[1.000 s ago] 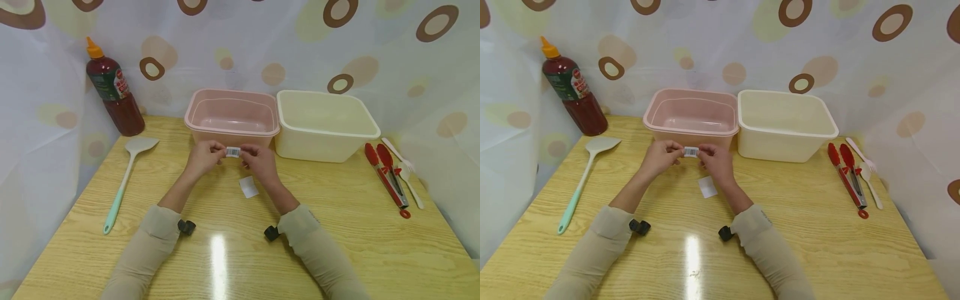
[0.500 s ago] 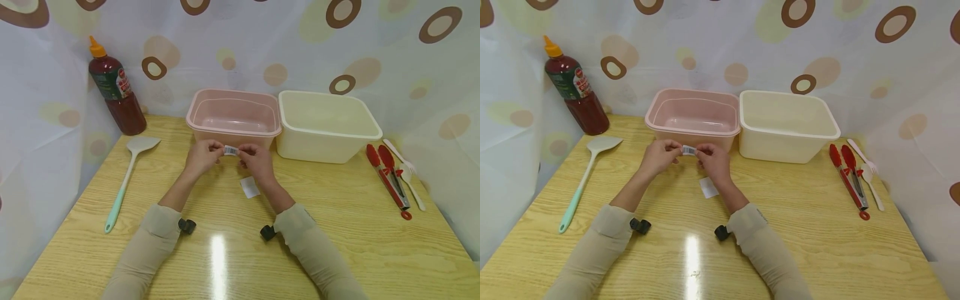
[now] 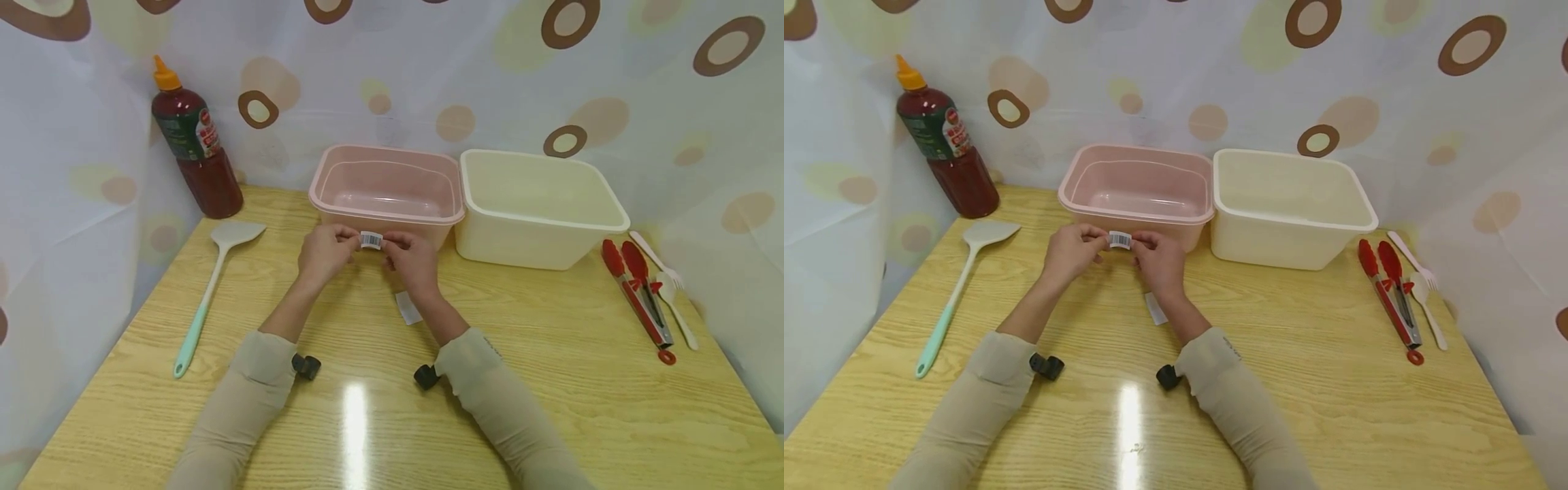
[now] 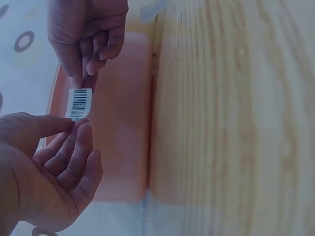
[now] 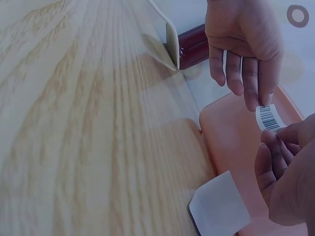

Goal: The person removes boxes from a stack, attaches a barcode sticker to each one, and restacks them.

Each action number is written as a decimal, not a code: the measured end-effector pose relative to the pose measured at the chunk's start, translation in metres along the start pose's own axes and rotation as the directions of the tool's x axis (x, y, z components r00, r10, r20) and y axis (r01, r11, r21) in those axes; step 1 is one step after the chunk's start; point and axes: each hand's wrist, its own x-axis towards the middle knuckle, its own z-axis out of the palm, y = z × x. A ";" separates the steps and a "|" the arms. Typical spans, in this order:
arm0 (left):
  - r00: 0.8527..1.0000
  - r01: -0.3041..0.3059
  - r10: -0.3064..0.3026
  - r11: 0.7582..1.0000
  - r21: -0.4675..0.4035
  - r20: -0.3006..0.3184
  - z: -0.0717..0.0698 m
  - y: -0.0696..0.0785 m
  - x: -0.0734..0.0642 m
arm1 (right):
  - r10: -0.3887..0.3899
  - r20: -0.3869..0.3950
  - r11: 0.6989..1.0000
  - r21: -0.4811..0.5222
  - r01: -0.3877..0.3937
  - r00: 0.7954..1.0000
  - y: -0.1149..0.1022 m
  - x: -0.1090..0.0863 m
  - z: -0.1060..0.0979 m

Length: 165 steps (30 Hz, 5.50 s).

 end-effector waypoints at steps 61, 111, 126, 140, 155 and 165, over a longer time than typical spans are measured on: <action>0.999 -0.008 0.008 1.000 0.020 0.042 -0.003 -0.008 0.002 | -0.188 -0.053 0.970 -0.167 0.177 0.981 0.003 0.010 0.018; 0.997 -0.079 0.080 0.997 -0.023 0.025 -0.003 -0.010 0.004 | -0.211 -0.083 0.951 -0.246 0.185 0.974 0.000 0.008 0.024; 0.997 -0.076 0.077 0.997 -0.027 0.028 -0.004 -0.010 0.004 | -0.215 -0.086 0.951 -0.247 0.189 0.973 0.002 0.009 0.025; 0.996 -0.078 0.080 0.996 -0.034 0.030 -0.004 -0.009 0.003 | -0.224 -0.086 0.945 -0.261 0.195 0.971 0.001 0.008 0.023; 0.996 -0.072 0.074 0.997 -0.030 0.046 -0.004 -0.009 0.003 | -0.242 -0.094 0.939 -0.272 0.209 0.966 0.002 0.007 0.023; 0.997 -0.068 0.069 0.997 -0.035 0.045 -0.003 -0.011 0.004 | -0.249 -0.094 0.939 -0.266 0.217 0.964 0.002 0.006 0.021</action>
